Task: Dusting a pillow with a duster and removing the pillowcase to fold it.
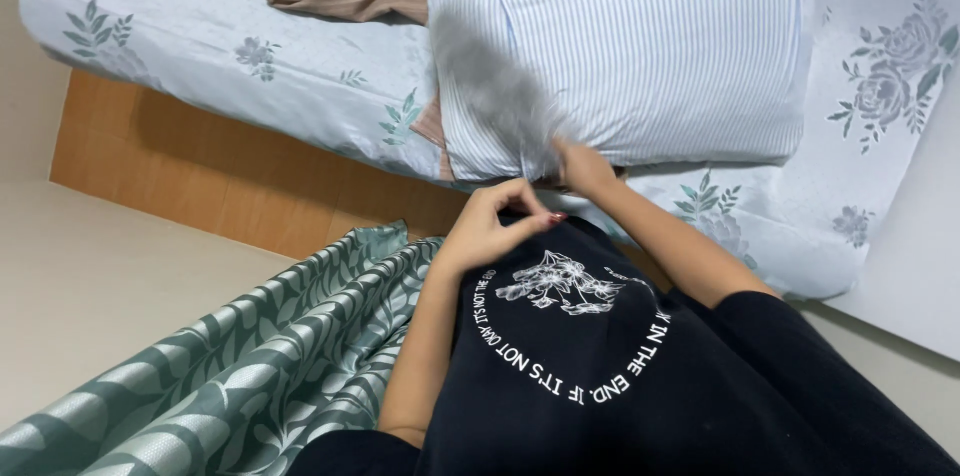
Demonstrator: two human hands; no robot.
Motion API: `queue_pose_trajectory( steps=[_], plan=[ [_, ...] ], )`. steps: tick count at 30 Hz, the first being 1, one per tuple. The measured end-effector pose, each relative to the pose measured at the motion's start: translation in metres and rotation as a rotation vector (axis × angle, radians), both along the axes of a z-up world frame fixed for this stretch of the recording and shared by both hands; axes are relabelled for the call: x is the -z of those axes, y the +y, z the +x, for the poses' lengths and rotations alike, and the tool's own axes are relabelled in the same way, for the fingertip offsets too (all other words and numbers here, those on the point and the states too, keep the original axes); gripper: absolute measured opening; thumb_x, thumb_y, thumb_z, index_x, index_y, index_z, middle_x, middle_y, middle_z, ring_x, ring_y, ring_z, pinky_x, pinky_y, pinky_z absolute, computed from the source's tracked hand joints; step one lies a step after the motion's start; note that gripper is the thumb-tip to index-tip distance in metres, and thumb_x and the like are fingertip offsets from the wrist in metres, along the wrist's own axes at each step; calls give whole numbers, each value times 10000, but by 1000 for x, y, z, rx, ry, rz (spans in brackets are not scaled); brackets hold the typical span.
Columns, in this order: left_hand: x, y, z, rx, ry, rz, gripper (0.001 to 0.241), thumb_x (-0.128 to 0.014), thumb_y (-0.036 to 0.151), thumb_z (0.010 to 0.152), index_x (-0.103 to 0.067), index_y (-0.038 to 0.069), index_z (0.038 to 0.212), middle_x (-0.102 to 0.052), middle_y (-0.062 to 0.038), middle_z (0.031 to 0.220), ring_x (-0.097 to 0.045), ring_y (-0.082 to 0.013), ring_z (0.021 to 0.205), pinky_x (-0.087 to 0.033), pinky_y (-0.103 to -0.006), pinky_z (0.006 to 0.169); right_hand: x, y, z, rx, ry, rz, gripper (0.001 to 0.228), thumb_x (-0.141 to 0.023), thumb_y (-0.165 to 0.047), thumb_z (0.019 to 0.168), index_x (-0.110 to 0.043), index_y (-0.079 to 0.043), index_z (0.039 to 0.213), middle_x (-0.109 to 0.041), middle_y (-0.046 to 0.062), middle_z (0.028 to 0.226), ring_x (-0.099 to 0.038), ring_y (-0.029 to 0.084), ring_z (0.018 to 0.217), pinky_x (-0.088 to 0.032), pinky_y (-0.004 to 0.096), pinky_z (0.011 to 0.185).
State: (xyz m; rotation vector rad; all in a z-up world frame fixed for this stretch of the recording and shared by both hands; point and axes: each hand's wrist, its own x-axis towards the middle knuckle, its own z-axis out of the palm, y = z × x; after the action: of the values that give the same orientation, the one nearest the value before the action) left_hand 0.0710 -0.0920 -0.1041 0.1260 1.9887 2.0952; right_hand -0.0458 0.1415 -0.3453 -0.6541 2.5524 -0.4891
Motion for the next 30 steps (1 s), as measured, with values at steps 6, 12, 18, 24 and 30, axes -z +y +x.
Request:
queue_pose_trajectory(
  steps=[6,12,18,24,30],
  plan=[
    [212,-26,58,-172,-397,-703,262,-823,296,791,-752,45,762,-729,-89,697,-713,-225,647,-552,-360,644,-26,-19,-41,-301,-150,147,588,-663,-161,831,-579,-165,1413,-751,174,915,-717,315,827,-569,485,733],
    [260,-28,64,-185,-404,-692,196,-706,268,873,-783,88,861,-766,-105,803,-749,-285,774,-581,-405,746,-82,-66,-110,195,47,-12,572,-549,-33,917,-553,-77,1488,-720,270,964,-709,388,817,-563,496,786],
    [268,-21,46,-26,-411,-863,292,-666,324,891,-747,93,1051,-759,-153,988,-703,-360,950,-550,-478,842,-54,-81,-18,-323,-233,247,324,-678,-253,848,-729,-61,1103,-714,227,998,-687,398,934,-558,536,814],
    [298,0,38,-176,-356,-467,282,-690,290,908,-734,57,1062,-774,-147,951,-756,-281,875,-586,-382,805,-87,-85,-105,236,-74,-24,514,-534,-70,862,-628,-122,1365,-718,272,921,-723,414,796,-568,541,785],
    [330,11,39,-172,-320,-415,283,-694,269,913,-727,45,1082,-768,-139,952,-746,-241,865,-583,-362,785,12,-18,-43,-39,42,62,361,-513,-68,1025,-561,-20,1379,-702,293,1042,-687,446,957,-539,547,833]
  ],
)
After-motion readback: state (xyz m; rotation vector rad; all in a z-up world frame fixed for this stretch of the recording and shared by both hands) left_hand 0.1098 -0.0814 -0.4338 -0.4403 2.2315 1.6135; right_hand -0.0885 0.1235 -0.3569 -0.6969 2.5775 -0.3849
